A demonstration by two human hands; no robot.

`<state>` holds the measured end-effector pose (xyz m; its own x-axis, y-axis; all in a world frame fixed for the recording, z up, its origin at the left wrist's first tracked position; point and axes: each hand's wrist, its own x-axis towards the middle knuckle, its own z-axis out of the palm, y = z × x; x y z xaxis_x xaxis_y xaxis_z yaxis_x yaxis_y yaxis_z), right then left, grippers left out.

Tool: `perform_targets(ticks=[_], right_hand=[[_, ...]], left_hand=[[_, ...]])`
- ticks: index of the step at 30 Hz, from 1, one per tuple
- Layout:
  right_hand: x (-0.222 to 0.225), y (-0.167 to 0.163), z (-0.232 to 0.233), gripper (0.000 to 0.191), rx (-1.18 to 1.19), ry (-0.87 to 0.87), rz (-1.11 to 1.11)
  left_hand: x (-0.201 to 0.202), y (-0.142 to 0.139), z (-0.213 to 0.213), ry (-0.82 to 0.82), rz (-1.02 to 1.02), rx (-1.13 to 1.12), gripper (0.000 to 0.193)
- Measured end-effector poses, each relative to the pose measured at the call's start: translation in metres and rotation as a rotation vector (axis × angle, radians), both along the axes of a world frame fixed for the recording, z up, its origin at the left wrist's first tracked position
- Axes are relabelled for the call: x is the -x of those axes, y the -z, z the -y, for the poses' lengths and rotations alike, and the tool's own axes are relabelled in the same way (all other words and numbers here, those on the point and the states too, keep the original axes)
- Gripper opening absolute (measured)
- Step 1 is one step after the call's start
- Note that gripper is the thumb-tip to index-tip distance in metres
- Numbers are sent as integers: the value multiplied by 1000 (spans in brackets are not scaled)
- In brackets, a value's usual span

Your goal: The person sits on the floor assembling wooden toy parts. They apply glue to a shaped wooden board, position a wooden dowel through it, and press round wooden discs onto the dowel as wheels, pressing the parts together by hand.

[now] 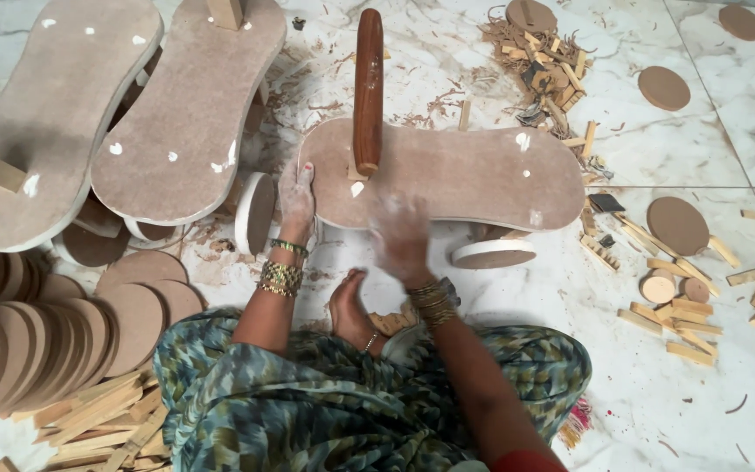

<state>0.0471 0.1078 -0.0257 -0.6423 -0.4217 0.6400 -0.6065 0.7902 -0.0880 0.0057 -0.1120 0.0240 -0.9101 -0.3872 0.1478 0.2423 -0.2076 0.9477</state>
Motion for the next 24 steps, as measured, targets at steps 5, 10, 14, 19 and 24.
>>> perform_targets(ticks=[5,10,14,19,24], right_hand=[[25,-20,-167,43,-47,382,-181],[26,-37,-159,38,306,623,-206],[-7,-3,-24,36,225,301,-46],[-6,3,-42,37,218,-177,-146],[35,-46,-197,54,-8,359,35]], left_hand=[[-38,21,-4,-172,38,290,40],[-40,29,-24,-266,40,267,41],[-39,25,-29,-248,47,156,48],[-51,23,-26,-165,43,22,47],[-63,26,-38,-220,58,115,43]])
